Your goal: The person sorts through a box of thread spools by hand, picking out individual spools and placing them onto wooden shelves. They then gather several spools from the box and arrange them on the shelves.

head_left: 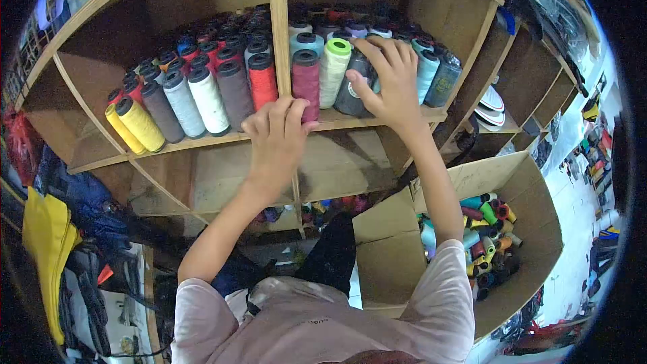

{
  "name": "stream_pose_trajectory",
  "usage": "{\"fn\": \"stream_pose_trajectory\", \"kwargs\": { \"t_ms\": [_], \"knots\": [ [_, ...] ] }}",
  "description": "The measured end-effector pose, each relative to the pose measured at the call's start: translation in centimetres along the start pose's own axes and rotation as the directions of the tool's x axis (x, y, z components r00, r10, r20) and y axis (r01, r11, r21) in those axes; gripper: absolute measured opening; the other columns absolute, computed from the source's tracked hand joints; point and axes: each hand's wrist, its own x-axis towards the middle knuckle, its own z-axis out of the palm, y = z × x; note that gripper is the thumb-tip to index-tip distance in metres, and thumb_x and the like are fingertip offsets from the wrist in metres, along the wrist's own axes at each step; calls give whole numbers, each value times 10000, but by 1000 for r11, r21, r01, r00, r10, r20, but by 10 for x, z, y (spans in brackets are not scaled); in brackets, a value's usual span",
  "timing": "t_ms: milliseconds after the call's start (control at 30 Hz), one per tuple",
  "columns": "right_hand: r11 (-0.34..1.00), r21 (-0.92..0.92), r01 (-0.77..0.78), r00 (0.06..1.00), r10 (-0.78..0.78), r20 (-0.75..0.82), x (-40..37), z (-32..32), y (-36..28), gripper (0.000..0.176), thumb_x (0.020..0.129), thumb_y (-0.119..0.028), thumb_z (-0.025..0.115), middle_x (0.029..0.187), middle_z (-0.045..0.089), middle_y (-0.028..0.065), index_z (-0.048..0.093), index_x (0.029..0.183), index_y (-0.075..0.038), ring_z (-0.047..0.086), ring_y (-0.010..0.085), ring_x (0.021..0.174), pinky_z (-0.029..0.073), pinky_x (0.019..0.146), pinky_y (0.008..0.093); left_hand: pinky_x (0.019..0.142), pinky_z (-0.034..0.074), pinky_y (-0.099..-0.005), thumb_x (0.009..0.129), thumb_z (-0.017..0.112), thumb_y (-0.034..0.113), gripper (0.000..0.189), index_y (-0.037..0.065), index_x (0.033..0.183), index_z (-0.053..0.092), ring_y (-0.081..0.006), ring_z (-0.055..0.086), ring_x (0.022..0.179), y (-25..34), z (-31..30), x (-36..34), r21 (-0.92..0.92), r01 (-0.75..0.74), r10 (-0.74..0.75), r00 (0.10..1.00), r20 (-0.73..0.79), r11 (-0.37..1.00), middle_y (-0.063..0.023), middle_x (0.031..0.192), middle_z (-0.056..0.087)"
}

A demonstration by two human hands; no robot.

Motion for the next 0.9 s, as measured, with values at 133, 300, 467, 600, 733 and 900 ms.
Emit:
{"fn": "stream_pose_trajectory", "kwargs": {
  "t_ms": [133,300,467,600,733,900],
  "knots": [
    [1000,-11,17,1000,-18,-7,-1,0,0,449,842,-386,681,1179,579,110,634,1199,-117,503,325,1090,349,978,489,948,305,-486,828,731,299,524,138,1269,498,-301,438,1148,1,0,0,-21,17,-17,1000,9,1000,-74,1247,460],
    [999,-29,41,998,-42,-53,-2,4,2,416,821,-335,701,1184,579,107,644,1168,-113,510,317,1091,358,968,487,941,303,-482,825,738,289,511,145,1253,499,-297,439,1133,0,0,0,-52,6,-7,1000,-13,999,-71,1238,461],
    [996,-64,70,989,-78,-127,-4,6,-2,393,801,-272,702,1185,591,97,653,1152,-104,519,310,1116,353,995,480,941,301,-480,809,756,279,521,154,1246,502,-297,440,1131,-2,0,-2,-61,14,-14,1000,6,998,-73,1233,467],
    [993,-56,105,985,-112,-132,1,3,-10,386,795,-239,696,1180,606,91,651,1148,-91,538,304,1107,348,1016,474,944,298,-483,811,761,257,499,151,1229,512,-306,447,1119,-2,-1,-2,-92,14,-14,1000,1,996,-84,1222,474],
    [993,-21,113,986,-115,-125,4,6,-6,440,798,-255,700,1165,616,94,617,1200,-95,559,300,1073,353,1008,477,946,295,-488,824,755,238,476,142,1222,513,-315,445,1114,-1,-3,0,-128,24,-26,1000,-8,992,-93,1218,475],
    [993,28,112,993,-113,24,8,2,-7,513,850,-442,654,1176,626,39,600,1286,-178,549,245,1113,314,1007,477,954,299,-487,826,761,223,485,119,1224,505,-329,430,1122,1,-6,1,-132,44,-43,999,10,990,-113,1220,475]
  ]
}}
